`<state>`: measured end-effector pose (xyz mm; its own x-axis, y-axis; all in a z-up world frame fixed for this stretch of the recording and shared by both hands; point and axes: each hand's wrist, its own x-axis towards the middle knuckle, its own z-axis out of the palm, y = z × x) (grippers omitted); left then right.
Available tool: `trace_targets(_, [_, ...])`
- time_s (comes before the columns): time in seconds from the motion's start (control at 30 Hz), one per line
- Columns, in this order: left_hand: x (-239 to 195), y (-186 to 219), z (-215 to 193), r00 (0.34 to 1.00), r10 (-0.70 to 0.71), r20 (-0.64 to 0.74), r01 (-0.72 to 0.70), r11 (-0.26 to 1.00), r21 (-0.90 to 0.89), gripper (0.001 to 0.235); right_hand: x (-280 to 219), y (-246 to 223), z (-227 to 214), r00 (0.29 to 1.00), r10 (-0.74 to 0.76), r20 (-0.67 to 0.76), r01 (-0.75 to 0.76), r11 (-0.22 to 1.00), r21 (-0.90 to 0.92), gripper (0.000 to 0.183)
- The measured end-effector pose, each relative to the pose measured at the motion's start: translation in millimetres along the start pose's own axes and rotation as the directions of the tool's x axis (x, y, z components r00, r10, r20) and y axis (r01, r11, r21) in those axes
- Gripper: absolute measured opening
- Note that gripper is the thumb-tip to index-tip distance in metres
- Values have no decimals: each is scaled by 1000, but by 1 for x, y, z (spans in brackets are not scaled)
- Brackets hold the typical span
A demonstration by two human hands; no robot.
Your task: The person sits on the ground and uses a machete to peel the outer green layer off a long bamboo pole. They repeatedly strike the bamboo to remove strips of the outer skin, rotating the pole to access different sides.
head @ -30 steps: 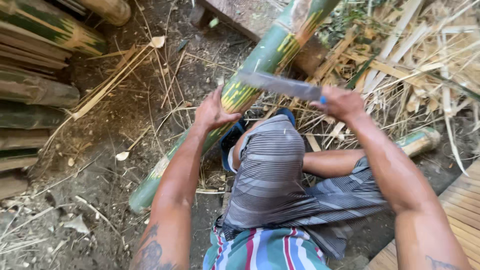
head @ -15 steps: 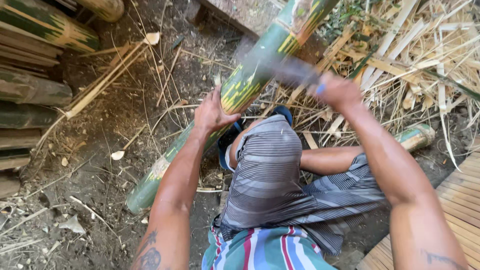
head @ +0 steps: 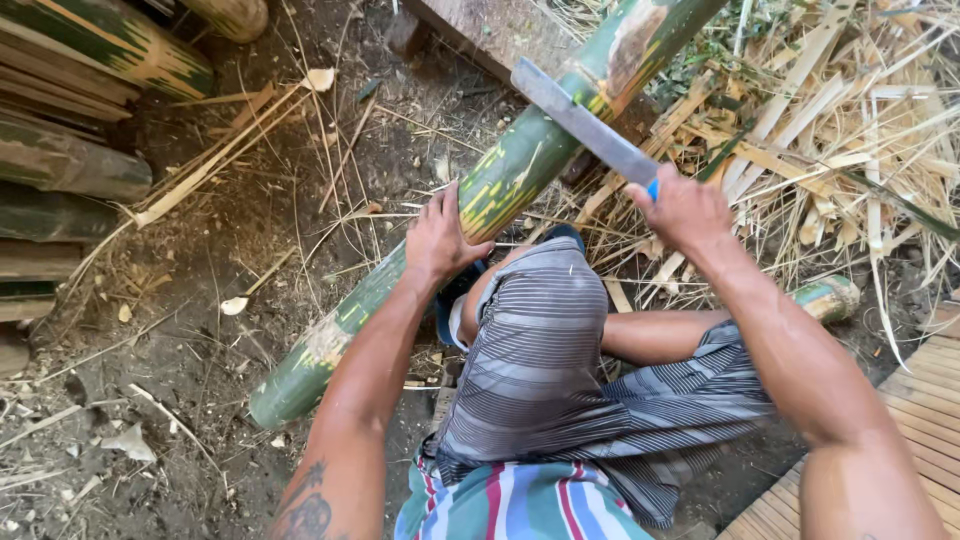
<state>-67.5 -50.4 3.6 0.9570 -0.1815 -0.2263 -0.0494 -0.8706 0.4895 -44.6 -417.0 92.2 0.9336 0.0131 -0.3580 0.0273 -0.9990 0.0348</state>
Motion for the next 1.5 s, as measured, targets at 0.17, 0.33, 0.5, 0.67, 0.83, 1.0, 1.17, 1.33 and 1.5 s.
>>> trace_targets(0.17, [3,-2,-1,1000,-12,21,13,998,-59,124,9,24,10,994,-58,-93,56,998,-18,59])
trace_targets(0.33, [8,-1,-2,1000,-11,3,12,998,-59,123,6,12,11,1000,27,12,-27,1000,-8,66])
trace_targets(0.5, [0,-3,0,998,-29,61,33,997,-73,122,1,18,2,987,162,-19,-161,987,21,66])
trace_targets(0.67, [4,-2,-3,999,-30,27,32,998,-53,124,5,12,-4,999,27,33,-25,997,-75,60])
trace_targets(0.83, [2,-4,5,999,-17,32,18,999,-35,123,15,18,-31,976,210,-57,-204,975,90,61])
trace_targets(1.0, [-8,0,19,995,37,-93,-36,999,10,127,-21,-24,-9,985,-136,107,153,973,-172,63])
trace_targets(1.17, [-10,-1,26,999,-3,-43,3,1000,4,126,0,10,-37,989,145,33,-146,989,35,59])
trace_targets(1.33, [-9,4,18,999,-6,-33,6,1000,-19,125,-20,-19,-19,981,-16,192,34,995,-95,60])
trace_targets(1.5, [-7,0,21,997,-3,-71,2,1000,-18,123,13,27,-40,963,268,-24,-265,960,92,58])
